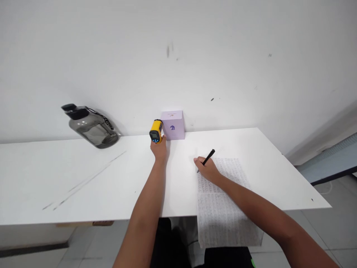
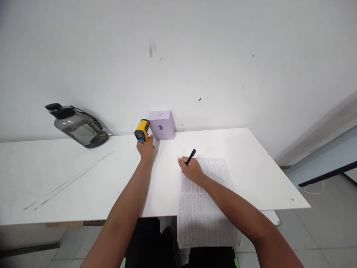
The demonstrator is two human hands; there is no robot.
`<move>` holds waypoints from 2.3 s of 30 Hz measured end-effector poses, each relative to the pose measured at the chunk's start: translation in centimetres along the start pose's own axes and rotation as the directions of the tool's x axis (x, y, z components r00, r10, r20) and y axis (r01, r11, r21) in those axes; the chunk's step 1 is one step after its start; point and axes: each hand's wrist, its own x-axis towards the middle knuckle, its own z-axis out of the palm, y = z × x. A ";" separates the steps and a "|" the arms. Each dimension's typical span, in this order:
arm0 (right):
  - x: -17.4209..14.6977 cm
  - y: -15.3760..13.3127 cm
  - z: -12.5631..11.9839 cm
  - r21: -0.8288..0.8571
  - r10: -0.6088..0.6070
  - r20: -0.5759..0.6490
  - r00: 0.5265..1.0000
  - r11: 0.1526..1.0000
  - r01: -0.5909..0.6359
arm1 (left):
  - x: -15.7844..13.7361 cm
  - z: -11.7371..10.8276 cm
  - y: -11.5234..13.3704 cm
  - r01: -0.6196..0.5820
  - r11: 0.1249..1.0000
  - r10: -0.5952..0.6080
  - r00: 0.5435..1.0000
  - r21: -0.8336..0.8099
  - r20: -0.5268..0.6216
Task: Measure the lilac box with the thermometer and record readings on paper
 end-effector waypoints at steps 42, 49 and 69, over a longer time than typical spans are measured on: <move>0.2 0.4 0.4 -0.064 -0.032 0.011 0.999 0.997 0.032 | -2.0 -1.2 1.4 -0.291 0.717 0.360 0.933 0.633 0.021; 0.3 0.4 0.4 -0.070 -0.030 0.012 0.999 0.997 0.031 | -2.0 -1.2 1.2 -0.287 0.727 0.347 0.938 0.624 0.027; -0.1 0.1 0.0 -0.057 -0.010 0.054 0.998 0.998 0.013 | -0.9 -0.5 0.8 0.011 0.990 -0.012 1.000 0.143 0.006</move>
